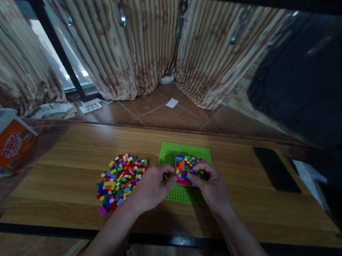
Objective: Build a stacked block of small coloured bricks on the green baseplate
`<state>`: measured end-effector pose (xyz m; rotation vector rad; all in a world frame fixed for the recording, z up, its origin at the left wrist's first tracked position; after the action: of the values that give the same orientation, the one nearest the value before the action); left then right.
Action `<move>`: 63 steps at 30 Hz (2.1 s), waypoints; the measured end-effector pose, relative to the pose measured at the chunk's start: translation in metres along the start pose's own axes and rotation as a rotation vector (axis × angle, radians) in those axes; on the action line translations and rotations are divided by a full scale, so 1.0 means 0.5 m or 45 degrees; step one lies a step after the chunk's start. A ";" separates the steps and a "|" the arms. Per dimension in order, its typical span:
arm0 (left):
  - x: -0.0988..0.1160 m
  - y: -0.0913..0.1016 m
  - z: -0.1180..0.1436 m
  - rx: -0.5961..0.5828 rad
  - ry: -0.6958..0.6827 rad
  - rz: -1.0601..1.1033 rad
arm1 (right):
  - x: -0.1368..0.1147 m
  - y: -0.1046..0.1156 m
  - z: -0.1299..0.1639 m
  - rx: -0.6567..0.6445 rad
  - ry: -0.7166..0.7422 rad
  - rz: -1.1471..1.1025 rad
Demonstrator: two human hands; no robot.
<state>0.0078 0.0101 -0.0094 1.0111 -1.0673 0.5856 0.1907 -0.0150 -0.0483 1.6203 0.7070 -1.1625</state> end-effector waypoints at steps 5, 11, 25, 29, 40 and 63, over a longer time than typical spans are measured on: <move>-0.028 0.048 -0.001 0.133 -0.039 -0.105 | 0.013 0.009 0.001 -0.029 -0.048 0.003; -0.070 0.123 -0.004 0.515 0.067 -0.699 | 0.010 0.011 -0.002 0.148 -0.183 -0.200; -0.066 0.095 -0.016 0.320 0.079 -1.099 | 0.000 0.009 0.004 0.155 -0.286 -0.307; -0.064 0.096 -0.018 0.334 0.085 -1.112 | 0.008 0.012 0.002 0.158 -0.242 -0.273; -0.013 0.053 0.003 0.100 -0.022 0.422 | -0.055 0.014 0.036 0.166 0.612 0.292; 0.037 -0.068 -0.018 0.251 -0.346 0.017 | -0.062 0.031 0.035 0.006 0.539 0.275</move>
<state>0.0468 0.0017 -0.0068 1.2830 -1.2732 0.5838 0.1864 -0.0341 -0.0146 1.9185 0.7691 -0.6714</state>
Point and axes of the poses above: each hand's wrist, its own z-axis away from the middle knuckle, its own y-axis out of the back of the hand, x = y × z, the point moved 1 cm from there along -z, towards the middle knuckle, and after that the axes turned 8 degrees about z, right-handed, at the moved point
